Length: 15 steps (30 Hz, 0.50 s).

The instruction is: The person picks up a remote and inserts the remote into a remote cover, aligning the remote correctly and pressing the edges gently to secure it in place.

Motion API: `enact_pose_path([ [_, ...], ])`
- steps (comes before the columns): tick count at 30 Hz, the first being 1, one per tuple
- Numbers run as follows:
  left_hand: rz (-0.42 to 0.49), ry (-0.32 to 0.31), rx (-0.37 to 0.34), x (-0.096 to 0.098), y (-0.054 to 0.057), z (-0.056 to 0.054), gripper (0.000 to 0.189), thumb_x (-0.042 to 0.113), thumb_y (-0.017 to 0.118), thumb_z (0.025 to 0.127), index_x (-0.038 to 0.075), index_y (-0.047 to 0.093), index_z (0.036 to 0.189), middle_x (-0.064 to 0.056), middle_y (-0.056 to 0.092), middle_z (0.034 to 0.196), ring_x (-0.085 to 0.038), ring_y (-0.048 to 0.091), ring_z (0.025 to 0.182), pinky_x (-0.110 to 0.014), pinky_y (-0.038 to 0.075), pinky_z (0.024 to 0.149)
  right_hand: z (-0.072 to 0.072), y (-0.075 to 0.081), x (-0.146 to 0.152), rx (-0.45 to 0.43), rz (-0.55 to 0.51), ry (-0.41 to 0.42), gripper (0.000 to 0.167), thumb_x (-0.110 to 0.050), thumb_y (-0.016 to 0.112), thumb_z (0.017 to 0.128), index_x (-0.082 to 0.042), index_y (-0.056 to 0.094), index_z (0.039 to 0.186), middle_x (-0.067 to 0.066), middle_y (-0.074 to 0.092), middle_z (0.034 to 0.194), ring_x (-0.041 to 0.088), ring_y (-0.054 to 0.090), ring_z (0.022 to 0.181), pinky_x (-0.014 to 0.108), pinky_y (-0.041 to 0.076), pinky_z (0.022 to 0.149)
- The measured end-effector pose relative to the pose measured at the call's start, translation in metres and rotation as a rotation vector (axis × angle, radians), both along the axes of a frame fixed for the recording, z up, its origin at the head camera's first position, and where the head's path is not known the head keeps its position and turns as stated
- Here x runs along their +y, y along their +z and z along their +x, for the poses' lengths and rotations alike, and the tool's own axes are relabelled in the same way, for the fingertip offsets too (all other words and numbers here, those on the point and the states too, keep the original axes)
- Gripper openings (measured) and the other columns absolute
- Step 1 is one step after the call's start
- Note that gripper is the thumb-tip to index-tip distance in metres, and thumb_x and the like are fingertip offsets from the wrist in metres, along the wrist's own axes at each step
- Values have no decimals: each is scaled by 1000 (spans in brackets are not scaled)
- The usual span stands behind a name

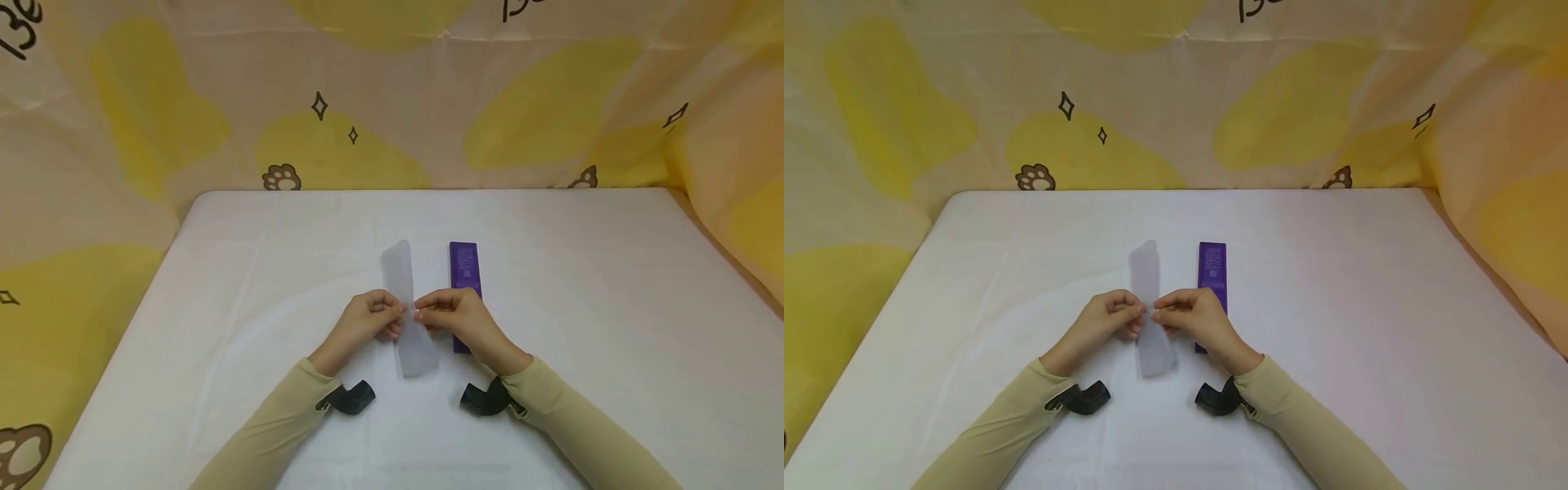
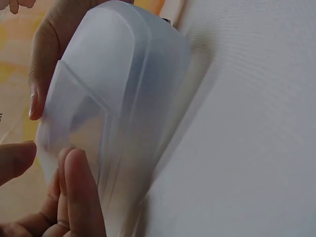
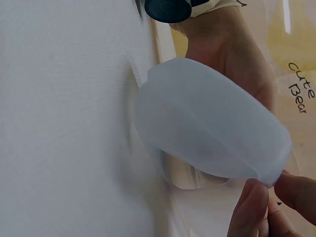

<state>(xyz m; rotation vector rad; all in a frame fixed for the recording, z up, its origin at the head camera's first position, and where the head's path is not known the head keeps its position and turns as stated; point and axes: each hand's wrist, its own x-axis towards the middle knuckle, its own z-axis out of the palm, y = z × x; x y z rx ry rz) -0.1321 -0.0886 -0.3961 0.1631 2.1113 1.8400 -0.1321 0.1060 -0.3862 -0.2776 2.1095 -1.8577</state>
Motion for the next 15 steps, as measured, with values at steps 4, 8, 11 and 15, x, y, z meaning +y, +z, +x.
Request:
enact_pose_path([
  [4, 2, 1, 21, 2, 2, 3, 18, 13, 60, 92, -5, 58, 90, -4, 63, 73, -11, 60, 64, -27, 55, 63, 4, -1, -3, 20, -13, 30, 24, -5, 69, 84, 8, 67, 104, 15, 70, 98, 14, 65, 82, 30, 55, 72],
  [8, -54, 15, 42, 2, 3, 3, 20, 17, 61, 91, -3, 60, 87, -5, 64, 72, -13, 61, 62, -28, 55, 62, 5, -1, -4, 37, -17, 59, 25, -5, 69, 84, 8, 67, 106, 16, 69, 103, 14, 65, 84, 29, 55, 74],
  [11, -104, 28, 46, 1, 2, 3, 25, 24, 64, 90, 0, 61, 84, -4, 64, 70, -13, 61, 61, -28, 55, 60, 6, -2, -4, 59, -3, 90, 26, -3, 68, 84, 7, 66, 108, 14, 69, 99, 12, 64, 81, 26, 53, 72],
  [15, -141, 33, 67, 0, 3, 3, 28, 28, 66, 89, 1, 61, 83, -4, 65, 67, -13, 61, 59, -29, 55, 58, 7, -2, -5, 79, 20, 129, 27, -2, 67, 83, 6, 65, 110, 9, 68, 89, 12, 61, 77, 23, 50, 70],
])
